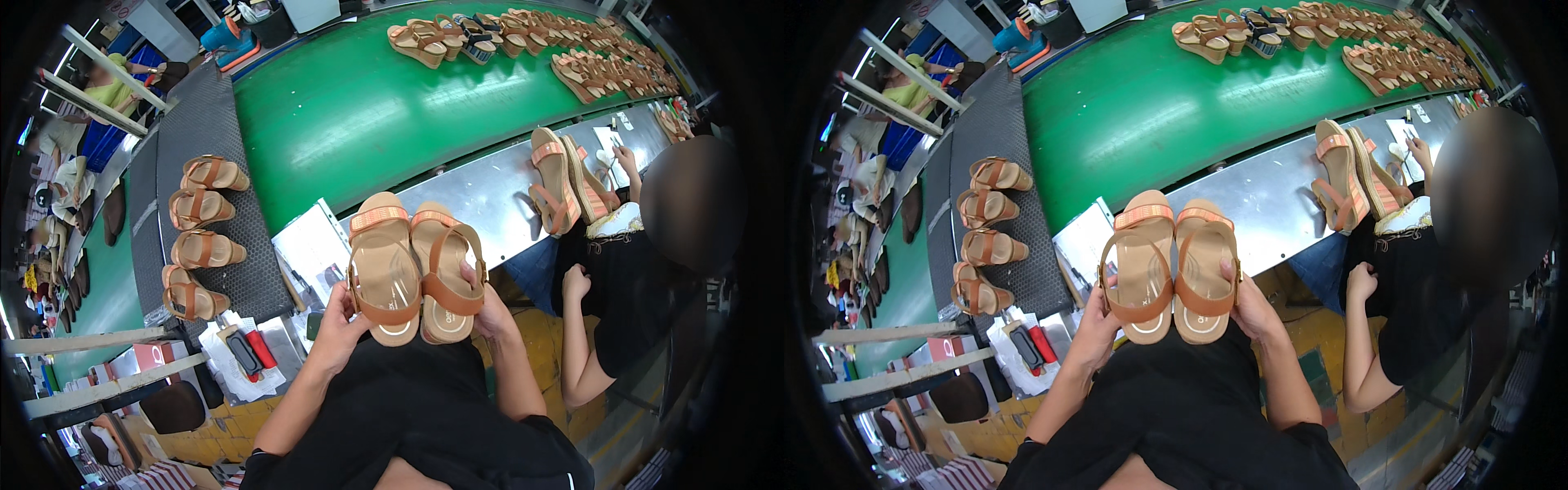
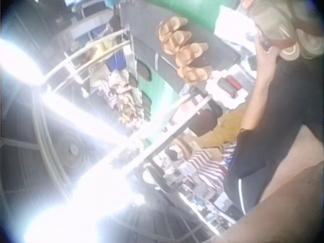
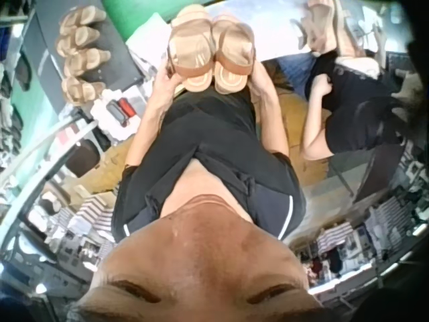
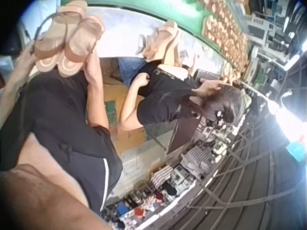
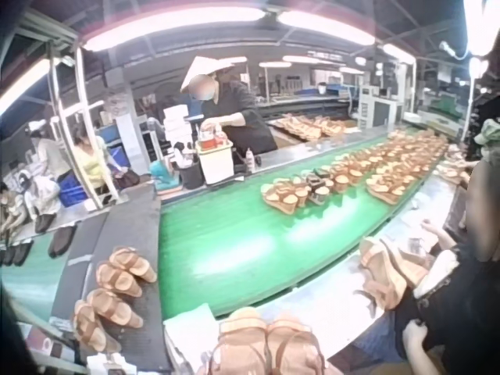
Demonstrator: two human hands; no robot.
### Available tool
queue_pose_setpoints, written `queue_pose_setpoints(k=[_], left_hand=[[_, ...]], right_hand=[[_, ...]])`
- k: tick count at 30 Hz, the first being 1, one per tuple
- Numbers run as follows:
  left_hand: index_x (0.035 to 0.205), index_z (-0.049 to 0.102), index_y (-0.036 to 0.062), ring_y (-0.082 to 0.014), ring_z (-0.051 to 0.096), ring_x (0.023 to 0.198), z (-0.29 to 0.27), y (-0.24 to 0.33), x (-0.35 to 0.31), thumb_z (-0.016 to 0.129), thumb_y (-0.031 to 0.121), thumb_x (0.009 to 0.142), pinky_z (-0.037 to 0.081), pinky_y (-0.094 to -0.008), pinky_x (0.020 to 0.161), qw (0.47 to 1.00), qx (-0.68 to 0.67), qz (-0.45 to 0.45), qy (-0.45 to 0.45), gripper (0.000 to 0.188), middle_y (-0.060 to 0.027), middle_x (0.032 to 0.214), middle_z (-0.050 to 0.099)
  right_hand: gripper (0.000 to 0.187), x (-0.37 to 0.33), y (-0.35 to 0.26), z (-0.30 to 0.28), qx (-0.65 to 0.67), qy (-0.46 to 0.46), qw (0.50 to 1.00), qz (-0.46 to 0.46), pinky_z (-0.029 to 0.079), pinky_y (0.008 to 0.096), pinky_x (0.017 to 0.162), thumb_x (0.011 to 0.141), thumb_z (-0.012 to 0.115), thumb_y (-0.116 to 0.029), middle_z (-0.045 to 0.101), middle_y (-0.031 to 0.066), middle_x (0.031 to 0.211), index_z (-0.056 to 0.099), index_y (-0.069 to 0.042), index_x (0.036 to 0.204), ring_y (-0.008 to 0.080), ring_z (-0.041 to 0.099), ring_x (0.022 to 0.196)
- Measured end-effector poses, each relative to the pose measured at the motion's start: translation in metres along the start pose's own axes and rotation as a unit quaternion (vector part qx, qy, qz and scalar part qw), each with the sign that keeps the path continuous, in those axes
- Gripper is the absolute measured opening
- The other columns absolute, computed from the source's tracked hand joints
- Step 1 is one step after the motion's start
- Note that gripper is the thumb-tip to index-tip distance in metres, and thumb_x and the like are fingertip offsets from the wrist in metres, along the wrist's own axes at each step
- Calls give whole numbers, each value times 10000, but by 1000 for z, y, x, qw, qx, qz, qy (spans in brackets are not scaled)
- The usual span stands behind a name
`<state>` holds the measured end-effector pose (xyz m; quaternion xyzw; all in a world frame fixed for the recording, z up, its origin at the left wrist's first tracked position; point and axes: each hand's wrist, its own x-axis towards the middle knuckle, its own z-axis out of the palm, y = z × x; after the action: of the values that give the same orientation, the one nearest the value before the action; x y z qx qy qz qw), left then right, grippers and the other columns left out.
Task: The person walks through a shoe factory and then inspects a pair of woven wedge sandals at a workstation. They pick up the sandals, turn them over to examine the soles and straps, and place them back on the table.
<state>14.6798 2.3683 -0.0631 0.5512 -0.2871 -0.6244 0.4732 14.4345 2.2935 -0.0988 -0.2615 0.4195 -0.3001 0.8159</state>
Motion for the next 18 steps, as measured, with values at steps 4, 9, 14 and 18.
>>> queue_pose_setpoints(k=[4, 9, 14, 18], left_hand=[[1287, 443, 85, -140, 555, 1057, 5, -2, 1, 706, 169, 893, 491, -327, 874, 997, -61, -57, 7, 481, -67, 1187, 550], [1310, 422, 91, -161, 567, 1084, 9, -5, 5, 664, 162, 920, 503, -349, 882, 989, -97, -111, 10, 465, -80, 1217, 541], [1381, 375, 82, -165, 602, 1038, 5, -26, 20, 654, 145, 929, 524, -328, 856, 988, -98, -118, -6, 535, -81, 1213, 557], [1469, 300, 68, -159, 626, 1033, 1, -64, 50, 637, 91, 936, 535, -298, 868, 987, -112, -113, -17, 631, -84, 1234, 572]], right_hand=[[748, 4, 8, 2, 15, 1, 1000, 1, 501, 336, 965, 977, 443, -581, 496, 133, 1384, 356, -4, 1444, 197, 543, 1218], [785, 9, 16, -6, 0, 21, 999, 24, 527, 381, 925, 959, 436, -622, 490, 150, 1390, 331, -31, 1465, 227, 562, 1204], [709, 20, 25, -14, -36, 53, 998, 16, 512, 356, 908, 977, 463, -548, 511, 123, 1369, 290, -113, 1510, 206, 562, 1188], [587, 50, 20, -33, -78, 96, 992, 16, 456, 336, 987, 1010, 499, -380, 491, 93, 1395, 336, -106, 1502, 171, 506, 1231]])
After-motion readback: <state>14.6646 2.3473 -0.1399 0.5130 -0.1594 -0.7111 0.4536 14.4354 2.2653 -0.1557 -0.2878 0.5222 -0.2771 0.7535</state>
